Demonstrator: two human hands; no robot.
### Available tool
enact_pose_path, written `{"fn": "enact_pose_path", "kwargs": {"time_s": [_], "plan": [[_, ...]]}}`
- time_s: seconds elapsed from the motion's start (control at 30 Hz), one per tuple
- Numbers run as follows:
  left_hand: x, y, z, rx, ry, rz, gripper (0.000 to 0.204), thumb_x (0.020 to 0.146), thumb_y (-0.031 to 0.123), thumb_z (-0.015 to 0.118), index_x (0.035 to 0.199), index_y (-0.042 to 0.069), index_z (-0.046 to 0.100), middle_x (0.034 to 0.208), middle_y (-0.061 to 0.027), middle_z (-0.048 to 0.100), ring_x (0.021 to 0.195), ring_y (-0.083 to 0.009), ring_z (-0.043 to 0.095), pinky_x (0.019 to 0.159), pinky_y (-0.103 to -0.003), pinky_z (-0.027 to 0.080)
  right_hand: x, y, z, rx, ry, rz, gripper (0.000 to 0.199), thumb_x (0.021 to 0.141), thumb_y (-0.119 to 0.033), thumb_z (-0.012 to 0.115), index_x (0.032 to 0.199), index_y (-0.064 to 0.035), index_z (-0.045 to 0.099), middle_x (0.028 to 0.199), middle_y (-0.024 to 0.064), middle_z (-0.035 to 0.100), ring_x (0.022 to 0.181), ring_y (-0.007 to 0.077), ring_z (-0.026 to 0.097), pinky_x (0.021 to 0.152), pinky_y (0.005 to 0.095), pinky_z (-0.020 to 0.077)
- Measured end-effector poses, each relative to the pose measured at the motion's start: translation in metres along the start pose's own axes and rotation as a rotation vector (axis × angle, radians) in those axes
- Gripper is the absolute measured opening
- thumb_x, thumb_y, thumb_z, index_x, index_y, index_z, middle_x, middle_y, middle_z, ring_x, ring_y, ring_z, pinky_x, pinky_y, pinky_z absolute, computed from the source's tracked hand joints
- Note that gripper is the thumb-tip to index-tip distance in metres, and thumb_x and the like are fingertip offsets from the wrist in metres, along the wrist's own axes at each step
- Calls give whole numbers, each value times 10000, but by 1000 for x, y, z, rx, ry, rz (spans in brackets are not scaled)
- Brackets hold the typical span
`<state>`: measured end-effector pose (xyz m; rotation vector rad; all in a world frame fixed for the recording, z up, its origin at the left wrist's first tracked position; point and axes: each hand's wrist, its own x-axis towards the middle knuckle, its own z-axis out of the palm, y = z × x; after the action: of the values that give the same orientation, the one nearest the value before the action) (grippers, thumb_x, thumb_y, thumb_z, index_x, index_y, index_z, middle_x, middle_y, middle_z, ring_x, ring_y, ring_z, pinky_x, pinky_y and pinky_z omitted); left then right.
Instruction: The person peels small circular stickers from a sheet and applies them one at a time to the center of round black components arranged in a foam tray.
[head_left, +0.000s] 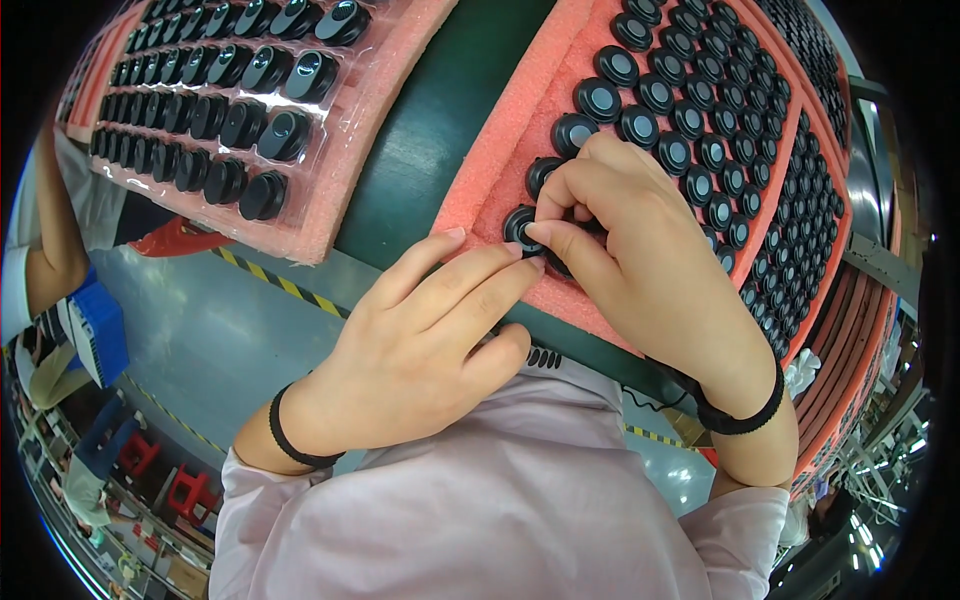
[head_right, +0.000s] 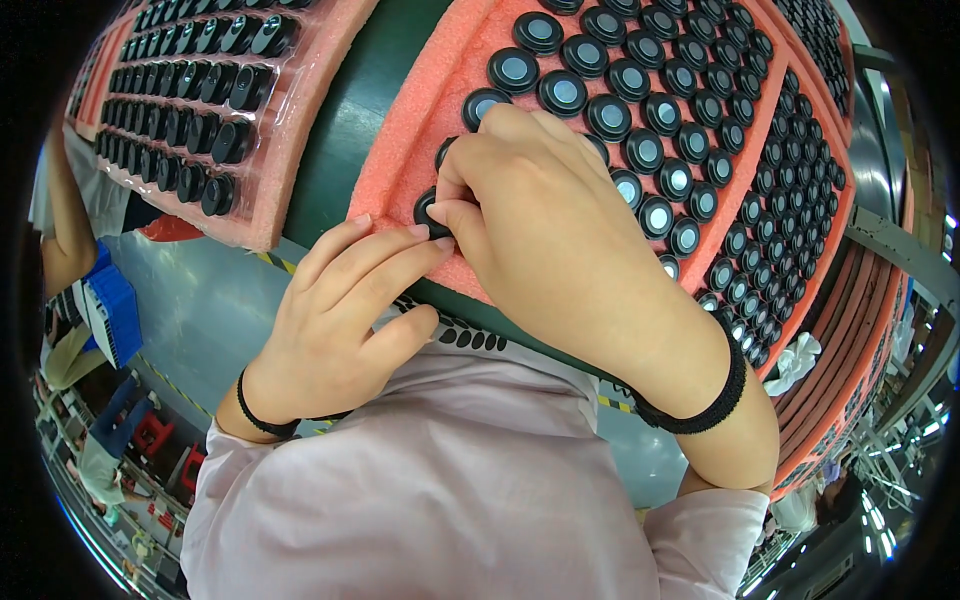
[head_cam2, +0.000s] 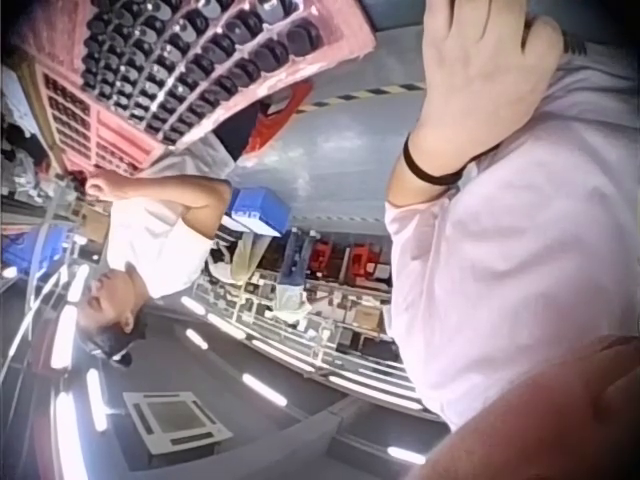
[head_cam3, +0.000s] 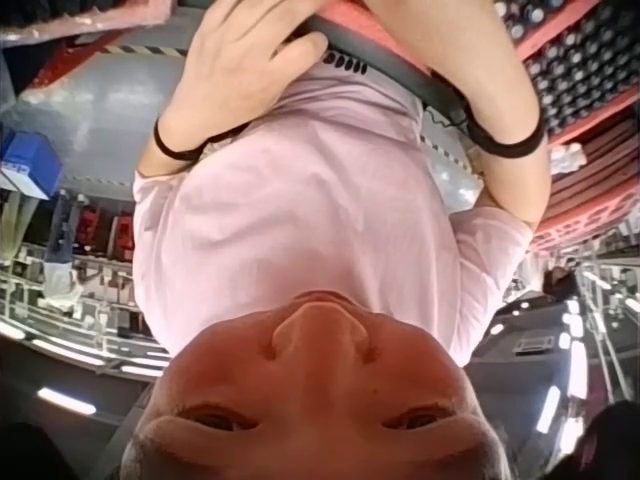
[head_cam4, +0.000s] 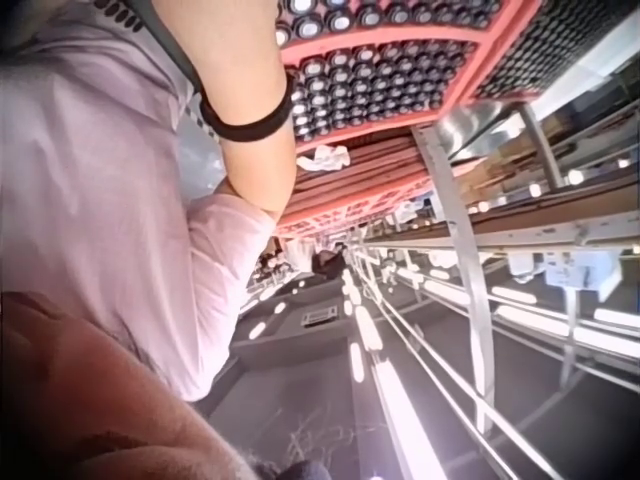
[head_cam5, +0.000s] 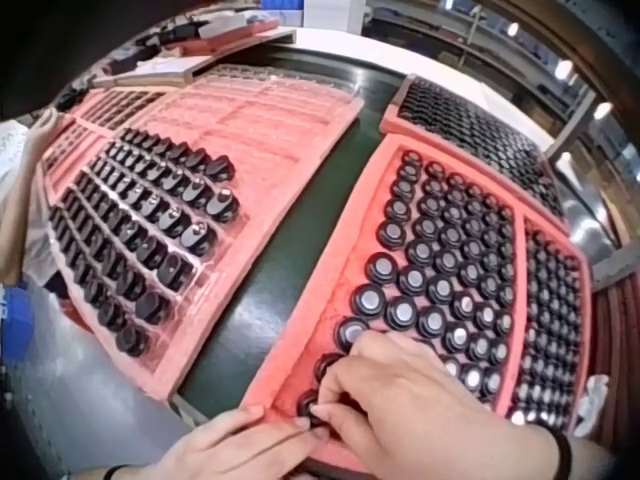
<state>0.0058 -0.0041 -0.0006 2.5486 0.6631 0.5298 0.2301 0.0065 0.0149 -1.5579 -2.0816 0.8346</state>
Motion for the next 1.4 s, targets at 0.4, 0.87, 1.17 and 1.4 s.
{"fn": "enact_pose_path", "kwargs": {"time_s": [0.4,0.87,1.17,1.4], "plan": [[1,1,2,5,14,-13,67,795,159,683,827,101,681,1279,-127,694,1221,-296,632,1094,-517,471,0,-2,0,-15,-6,17,106,863,-30,737,884,-15,635,832,94,510,816,281,510,761,396,414],[3,0,1,-12,10,3,96,803,158,664,857,79,656,1267,-152,682,1208,-308,636,1061,-517,484,0,0,3,-12,39,-15,133,848,8,736,901,-12,616,859,107,558,811,305,545,759,405,438],[3,0,-10,-79,-25,15,132,797,156,684,880,59,647,1212,-170,669,1154,-321,649,1035,-505,496,-7,-8,-12,37,36,30,168,853,12,743,952,3,606,897,112,581,847,316,596,746,397,492],[-3,8,-26,-287,47,-43,255,753,104,796,962,32,669,1106,-159,688,1009,-332,675,899,-485,529,-53,-30,-24,285,-83,54,192,853,2,769,987,-2,632,973,115,631,854,288,638,726,367,525]]}}
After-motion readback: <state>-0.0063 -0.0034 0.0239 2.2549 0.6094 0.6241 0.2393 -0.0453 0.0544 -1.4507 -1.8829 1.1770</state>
